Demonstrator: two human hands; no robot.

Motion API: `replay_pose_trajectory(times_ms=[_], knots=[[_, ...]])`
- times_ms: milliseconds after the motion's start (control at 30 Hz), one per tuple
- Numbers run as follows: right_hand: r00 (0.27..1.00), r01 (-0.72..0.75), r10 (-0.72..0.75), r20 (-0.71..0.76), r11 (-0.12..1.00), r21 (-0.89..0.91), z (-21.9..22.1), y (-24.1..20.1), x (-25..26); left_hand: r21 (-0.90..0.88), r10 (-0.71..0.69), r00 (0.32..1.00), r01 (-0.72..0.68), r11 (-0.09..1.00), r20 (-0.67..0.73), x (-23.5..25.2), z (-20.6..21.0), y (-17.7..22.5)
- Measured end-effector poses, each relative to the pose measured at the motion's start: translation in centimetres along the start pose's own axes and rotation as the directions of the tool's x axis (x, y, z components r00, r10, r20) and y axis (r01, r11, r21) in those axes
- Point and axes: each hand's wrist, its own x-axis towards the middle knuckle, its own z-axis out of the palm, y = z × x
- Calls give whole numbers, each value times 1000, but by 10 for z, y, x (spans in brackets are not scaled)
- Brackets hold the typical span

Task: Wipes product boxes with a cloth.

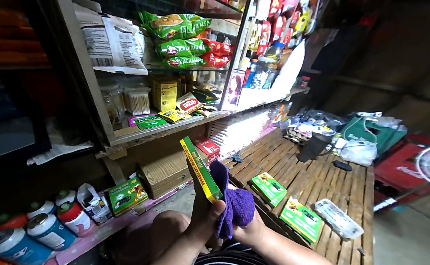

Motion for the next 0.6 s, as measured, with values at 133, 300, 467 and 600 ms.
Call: replay_pose_trajectory(times_ms=[133,300,467,600], knots=[[996,-44,37,78,995,87,-2,3,-1,-40,-38,999,37,998,-24,-1,-1,-2],[982,11,-49,182,979,204,-3,2,4,-153,75,997,-75,985,-1,11,-9,-30],[977,-162,94,193,912,376,-12,-34,28,-112,79,996,-82,990,-27,13,-6,-34],[966,-257,244,79,907,334,-9,-43,28,110,-46,999,47,993,-18,4,2,-23]])
